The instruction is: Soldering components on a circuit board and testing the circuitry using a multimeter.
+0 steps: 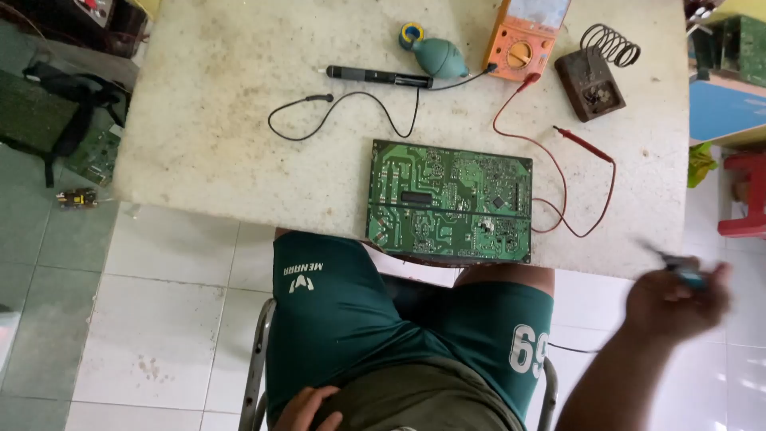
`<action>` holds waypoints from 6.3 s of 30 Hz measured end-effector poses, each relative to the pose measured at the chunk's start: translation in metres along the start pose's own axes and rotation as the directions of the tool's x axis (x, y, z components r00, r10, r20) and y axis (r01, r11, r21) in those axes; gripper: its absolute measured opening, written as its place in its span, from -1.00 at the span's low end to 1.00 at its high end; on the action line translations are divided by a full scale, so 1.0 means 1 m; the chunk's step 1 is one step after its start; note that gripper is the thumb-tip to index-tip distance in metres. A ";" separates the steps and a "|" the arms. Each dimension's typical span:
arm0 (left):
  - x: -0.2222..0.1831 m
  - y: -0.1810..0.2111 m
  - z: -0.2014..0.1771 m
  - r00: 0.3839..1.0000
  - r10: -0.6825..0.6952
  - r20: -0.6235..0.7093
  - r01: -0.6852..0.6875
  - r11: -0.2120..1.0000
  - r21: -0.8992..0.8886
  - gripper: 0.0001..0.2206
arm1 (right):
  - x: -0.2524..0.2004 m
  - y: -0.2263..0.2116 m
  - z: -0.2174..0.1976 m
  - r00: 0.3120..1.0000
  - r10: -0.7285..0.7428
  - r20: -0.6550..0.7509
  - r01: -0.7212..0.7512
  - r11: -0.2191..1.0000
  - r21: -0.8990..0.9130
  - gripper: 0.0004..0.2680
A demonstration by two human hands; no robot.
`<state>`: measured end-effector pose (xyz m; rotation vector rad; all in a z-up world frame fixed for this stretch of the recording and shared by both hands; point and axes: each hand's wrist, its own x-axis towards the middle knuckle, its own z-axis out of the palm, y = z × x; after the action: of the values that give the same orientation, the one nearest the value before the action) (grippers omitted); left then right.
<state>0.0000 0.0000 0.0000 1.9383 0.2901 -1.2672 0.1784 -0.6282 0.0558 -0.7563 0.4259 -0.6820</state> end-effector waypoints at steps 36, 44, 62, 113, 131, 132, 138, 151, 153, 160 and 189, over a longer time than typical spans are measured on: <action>0.022 0.098 -0.108 0.716 -0.131 -0.685 0.265 0.960 0.094 -0.44 | -0.054 0.212 0.170 0.727 0.329 0.602 -0.181 0.938 -0.295 -0.90; 0.023 0.096 -0.106 0.715 -0.122 -0.688 0.266 0.958 0.107 -0.43 | -0.059 0.211 0.173 0.698 0.314 0.644 -0.110 0.935 -0.337 -0.91; 0.024 0.094 -0.107 0.724 -0.114 -0.680 0.255 0.961 0.110 -0.41 | -0.061 0.211 0.176 0.682 0.309 0.663 -0.062 0.927 -0.369 -0.91; 0.022 0.094 -0.105 0.669 0.018 -0.743 0.197 0.960 0.201 -0.47 | -0.069 0.217 0.152 0.608 0.154 0.779 0.040 0.974 -0.224 -0.88; 0.050 0.094 -0.071 0.294 0.665 -0.686 0.248 0.640 0.727 -0.36 | -0.067 0.216 0.151 0.594 0.167 0.787 0.048 0.969 -0.242 -0.87; 0.056 0.101 -0.067 0.264 0.699 -0.665 0.161 0.648 0.745 -0.28 | -0.067 0.216 0.151 0.592 0.169 0.788 0.051 0.968 -0.245 -0.87; 0.082 0.150 -0.055 0.529 0.649 -0.547 -0.041 0.663 0.747 -0.25 | -0.068 0.215 0.155 0.603 0.184 0.777 0.035 0.966 -0.256 -0.87; 0.144 0.132 0.032 0.775 0.619 0.124 -0.331 0.231 0.915 -0.47 | -0.066 0.215 0.152 0.601 0.205 0.773 0.019 0.963 -0.270 -0.88; 0.161 0.111 0.049 0.622 0.774 0.120 -0.402 0.184 0.897 -0.59 | -0.066 0.216 0.152 0.586 0.200 0.785 0.035 0.962 -0.271 -0.88; 0.129 0.120 0.038 0.347 0.938 -0.014 -0.717 0.275 0.640 -0.66 | -0.066 0.215 0.154 0.590 0.202 0.781 0.044 0.959 -0.281 -0.89; 0.103 0.159 -0.191 0.851 0.152 -0.502 -0.287 0.936 -0.205 -0.35 | -0.060 0.217 0.142 0.707 0.134 0.695 -0.130 0.990 -0.058 -0.89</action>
<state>0.2674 0.0083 0.0264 1.9510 0.4495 -0.5440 0.3059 -0.4029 -0.0050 -0.9180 -0.2227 -0.2135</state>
